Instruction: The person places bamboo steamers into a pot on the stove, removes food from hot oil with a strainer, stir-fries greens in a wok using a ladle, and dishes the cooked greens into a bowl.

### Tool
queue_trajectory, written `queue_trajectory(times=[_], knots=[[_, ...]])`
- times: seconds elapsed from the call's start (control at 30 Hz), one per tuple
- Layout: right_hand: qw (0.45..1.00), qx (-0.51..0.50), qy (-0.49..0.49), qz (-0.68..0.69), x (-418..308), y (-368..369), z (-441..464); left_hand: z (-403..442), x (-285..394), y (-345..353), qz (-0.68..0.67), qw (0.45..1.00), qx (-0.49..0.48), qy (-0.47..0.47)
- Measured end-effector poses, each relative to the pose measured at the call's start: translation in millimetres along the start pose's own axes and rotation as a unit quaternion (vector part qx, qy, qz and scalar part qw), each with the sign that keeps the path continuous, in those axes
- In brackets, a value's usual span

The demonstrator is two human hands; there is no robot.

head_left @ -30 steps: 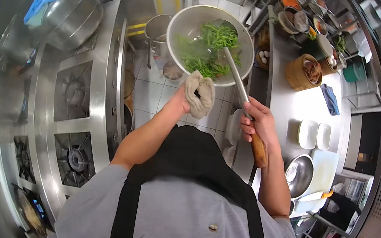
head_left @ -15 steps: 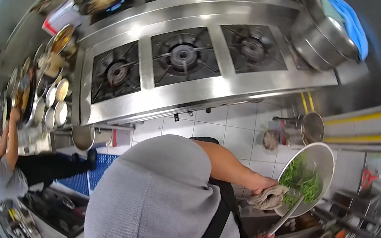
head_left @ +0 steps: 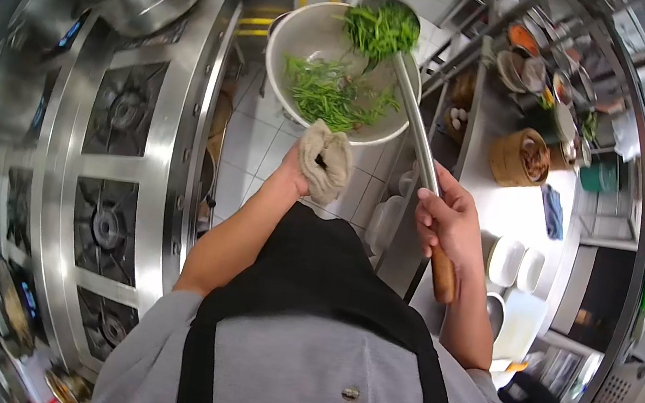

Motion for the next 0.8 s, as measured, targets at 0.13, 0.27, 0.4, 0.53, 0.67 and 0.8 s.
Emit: queue_trajectory(times=[0.13,0.27,0.4,0.53,0.67,0.8], knots=[[0.913,0.152,-0.237,-0.294,49.2,-19.4,20.5,9.0,7.6,-1.1,0.053,0.993,0.084,0.068],[0.999,0.024,0.019,0.041,32.1,-24.2,13.6,27.9,19.6,-12.8,0.077,0.995,0.030,0.048],[0.980,0.007,0.092,0.175,48.2,-27.9,11.3,35.6,19.6,-24.0,0.120,0.988,0.083,0.046],[0.963,-0.008,0.102,0.251,52.1,-27.7,-4.5,42.5,20.3,-44.1,0.100,0.992,-0.037,-0.068],[0.986,0.124,-0.085,-0.069,65.2,-12.0,-25.4,37.1,5.6,-26.5,0.071,0.994,0.078,-0.037],[0.955,0.206,-0.132,-0.169,74.1,-2.5,-21.8,42.3,2.8,-34.3,0.075,0.993,0.054,-0.071]])
Point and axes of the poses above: each hand's wrist, its own z-axis towards the middle knuckle, its own y-axis out of the palm, x = y × z, the point moved 1 cm from there along z, towards the middle knuckle, and after that the axes turned 2 degrees about x, right-handed, at the moved point
